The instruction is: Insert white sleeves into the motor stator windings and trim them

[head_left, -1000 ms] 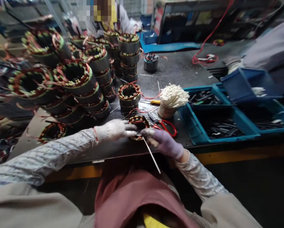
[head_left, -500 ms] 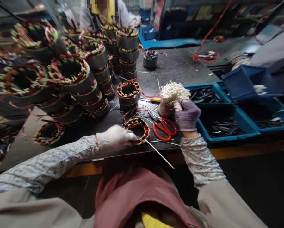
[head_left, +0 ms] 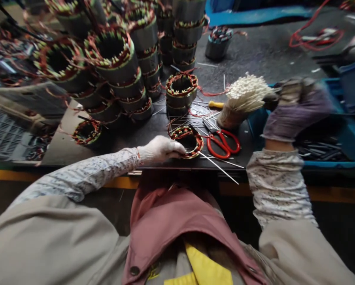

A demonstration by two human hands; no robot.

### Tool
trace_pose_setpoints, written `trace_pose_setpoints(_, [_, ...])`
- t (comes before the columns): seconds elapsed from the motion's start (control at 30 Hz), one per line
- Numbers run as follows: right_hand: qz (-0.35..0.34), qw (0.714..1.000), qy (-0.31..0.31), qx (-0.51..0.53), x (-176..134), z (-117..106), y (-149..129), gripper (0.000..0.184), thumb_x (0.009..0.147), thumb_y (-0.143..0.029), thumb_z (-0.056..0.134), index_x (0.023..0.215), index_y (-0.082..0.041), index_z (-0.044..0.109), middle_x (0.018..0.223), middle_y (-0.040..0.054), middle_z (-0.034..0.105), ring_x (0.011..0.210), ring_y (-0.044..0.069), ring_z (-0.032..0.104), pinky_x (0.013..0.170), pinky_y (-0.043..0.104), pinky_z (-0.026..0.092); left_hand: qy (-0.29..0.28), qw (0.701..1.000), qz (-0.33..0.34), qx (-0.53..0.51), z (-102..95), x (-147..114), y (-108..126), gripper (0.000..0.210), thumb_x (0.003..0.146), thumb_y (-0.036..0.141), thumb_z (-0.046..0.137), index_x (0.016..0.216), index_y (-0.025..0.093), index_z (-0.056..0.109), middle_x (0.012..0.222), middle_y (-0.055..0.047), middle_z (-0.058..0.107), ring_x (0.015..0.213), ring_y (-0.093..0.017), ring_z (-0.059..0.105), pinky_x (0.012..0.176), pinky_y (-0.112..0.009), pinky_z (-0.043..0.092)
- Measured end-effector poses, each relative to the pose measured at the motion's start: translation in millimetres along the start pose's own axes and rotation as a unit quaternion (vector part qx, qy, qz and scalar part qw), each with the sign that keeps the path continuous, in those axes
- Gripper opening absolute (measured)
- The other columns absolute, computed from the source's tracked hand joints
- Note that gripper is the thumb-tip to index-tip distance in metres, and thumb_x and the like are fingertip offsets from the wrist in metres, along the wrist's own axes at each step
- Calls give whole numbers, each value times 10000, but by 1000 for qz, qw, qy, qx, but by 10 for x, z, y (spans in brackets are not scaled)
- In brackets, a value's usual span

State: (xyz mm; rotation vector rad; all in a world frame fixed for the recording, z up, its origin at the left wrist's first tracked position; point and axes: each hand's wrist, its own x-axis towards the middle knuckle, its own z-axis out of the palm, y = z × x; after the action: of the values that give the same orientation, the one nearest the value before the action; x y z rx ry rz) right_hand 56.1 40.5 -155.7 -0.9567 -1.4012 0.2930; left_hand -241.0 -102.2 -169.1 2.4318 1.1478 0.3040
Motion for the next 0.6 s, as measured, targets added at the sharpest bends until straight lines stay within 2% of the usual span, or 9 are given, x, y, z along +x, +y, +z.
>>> trace_pose_setpoints(0.07, [0,998,-61,-20,-42,84,-25,191,868,-310,585,814,-154,679,880,60,712,881,200,679,794,352,527,17,1000,3,10,27,-11,6,248,897,259,524,1087,234,681,1071,-22,722,950,-151,683,826,-225,508])
trace_pose_setpoints(0.13, [-16,994,-95,-52,-76,81,-117,150,840,-285,639,868,-154,707,908,64,723,889,201,681,876,374,515,-20,996,6,88,2,-17,41,327,891,200,504,1180,274,639,1194,-28,677,942,-172,686,769,-252,520])
trace_pose_setpoints(0.2, [-43,993,-74,-84,-69,4,-241,212,875,-308,599,937,-140,712,907,69,719,898,202,680,889,372,507,-71,984,10,165,-64,-19,78,434,879,136,481,1256,328,581,1305,-34,611,944,-194,684,732,-281,520])
trace_pose_setpoints(0.27, [-65,993,-38,-95,-13,-85,-342,283,915,-351,533,949,-131,708,865,63,708,892,206,678,862,366,508,-91,975,27,201,-131,-18,88,462,887,121,465,1277,351,555,1341,-42,582,1023,-210,658,801,-320,515])
trace_pose_setpoints(0.37, [-83,992,40,-87,104,-120,-359,325,910,-408,526,842,-137,692,786,50,681,837,205,671,821,368,507,-52,974,76,209,-137,-3,34,394,911,183,473,1257,347,565,1286,-39,623,1176,-208,580,1007,-399,428])
trace_pose_setpoints(0.47, [-74,991,107,-34,164,13,-239,320,888,-423,552,732,-153,624,685,41,624,747,180,652,745,350,524,11,975,99,197,-2,31,-43,323,910,269,511,1220,292,601,1142,-53,697,1118,-191,612,1035,-398,403])
trace_pose_setpoints(0.53, [-46,993,106,37,153,143,-181,258,854,-391,611,725,-169,585,667,25,597,718,159,643,686,314,534,50,976,95,190,112,53,-65,312,909,338,531,1200,268,619,1068,-57,722,1035,-193,647,975,-379,444])
trace_pose_setpoints(0.6, [0,991,65,115,110,219,-216,199,795,-325,690,739,-172,576,729,27,619,731,149,650,658,287,542,76,976,90,185,194,67,-60,317,908,387,541,1190,272,627,1048,-49,729,1000,-196,658,930,-366,465])
